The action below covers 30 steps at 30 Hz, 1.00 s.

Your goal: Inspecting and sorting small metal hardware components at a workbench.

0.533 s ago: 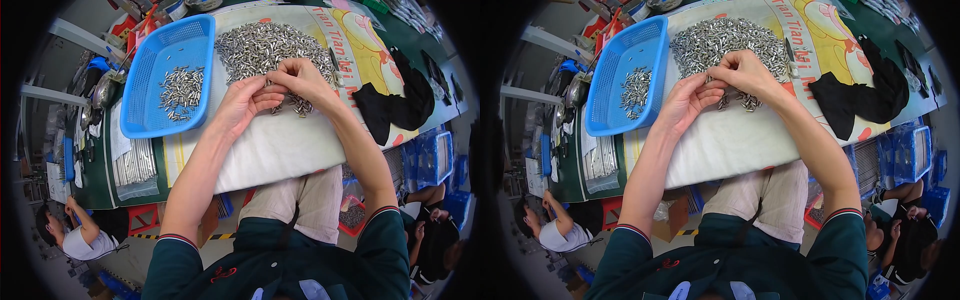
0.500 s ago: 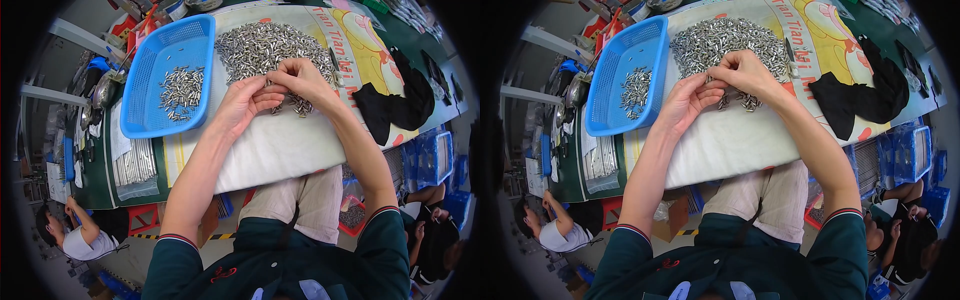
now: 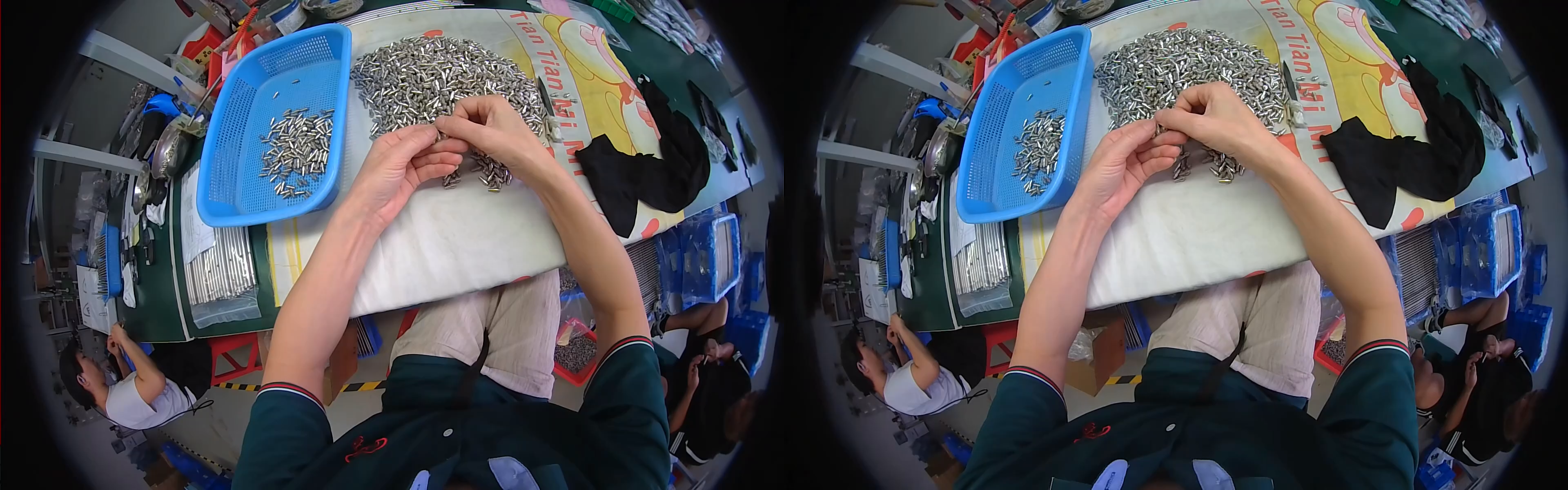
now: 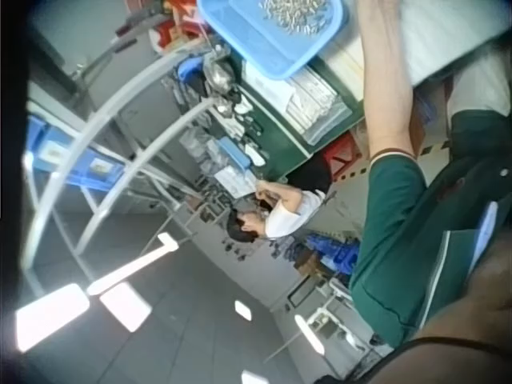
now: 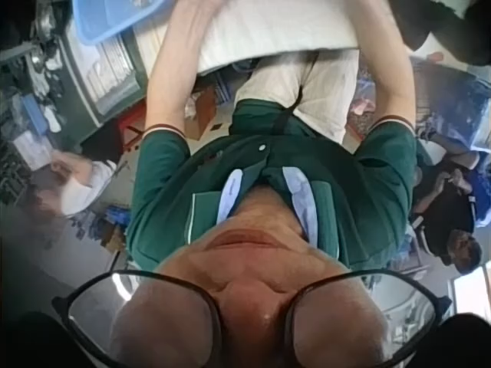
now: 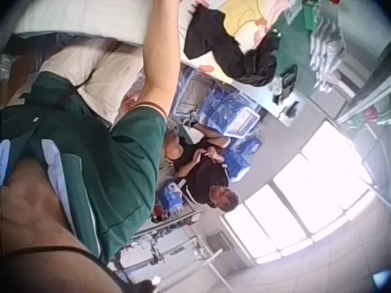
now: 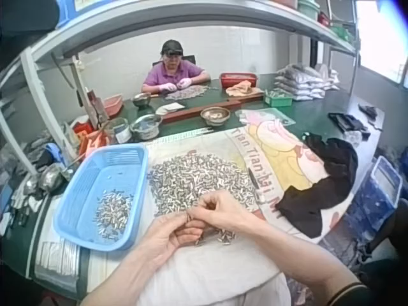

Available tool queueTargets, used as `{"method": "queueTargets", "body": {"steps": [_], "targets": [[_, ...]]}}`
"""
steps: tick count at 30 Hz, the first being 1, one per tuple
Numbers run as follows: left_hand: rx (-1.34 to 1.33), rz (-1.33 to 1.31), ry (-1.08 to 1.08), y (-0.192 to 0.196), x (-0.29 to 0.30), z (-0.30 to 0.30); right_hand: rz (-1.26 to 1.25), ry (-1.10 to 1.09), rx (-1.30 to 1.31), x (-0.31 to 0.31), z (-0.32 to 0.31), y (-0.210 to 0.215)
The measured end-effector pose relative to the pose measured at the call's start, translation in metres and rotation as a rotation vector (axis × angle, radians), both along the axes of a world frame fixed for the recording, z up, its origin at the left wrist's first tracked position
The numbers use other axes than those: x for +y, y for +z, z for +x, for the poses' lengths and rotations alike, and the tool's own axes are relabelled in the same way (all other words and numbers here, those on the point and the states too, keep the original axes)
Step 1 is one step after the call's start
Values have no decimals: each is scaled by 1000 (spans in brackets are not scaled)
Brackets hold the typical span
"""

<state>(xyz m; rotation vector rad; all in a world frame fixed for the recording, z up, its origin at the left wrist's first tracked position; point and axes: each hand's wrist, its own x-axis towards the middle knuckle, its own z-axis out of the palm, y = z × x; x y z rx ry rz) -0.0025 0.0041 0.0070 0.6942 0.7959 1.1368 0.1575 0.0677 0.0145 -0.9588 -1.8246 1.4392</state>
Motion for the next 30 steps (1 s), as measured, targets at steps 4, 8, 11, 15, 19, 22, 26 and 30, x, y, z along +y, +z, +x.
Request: {"method": "queueTargets", "body": {"steps": [4, 8, 11, 15, 19, 22, 26, 30], "targets": [[-8, 2, -7, 0, 0, 0, -20, 8, 7, 0, 1, 1], [-14, 1, -1, 0, -1, -1, -77, 29, 34, 0, 1, -1], [-12, 0, 5, -1, -1, -2, -114, 38, 41, 1, 1, -2], [-15, -4, 8, -3, 0, -3, -124, 60, 31, 0, 1, 0], [-18, -10, 10, -1, 0, -2, -122, 63, 35, 0, 1, 0], [-18, -11, 9, -2, 0, -2, -122, 59, 25, 0, 1, 0], [-7, -11, 4, -1, 0, -3, -121, 78, 28, -1, 1, 2], [-68, -3, -5, -6, 1, -4, -124, 80, 11, -1, 1, 0]]}}
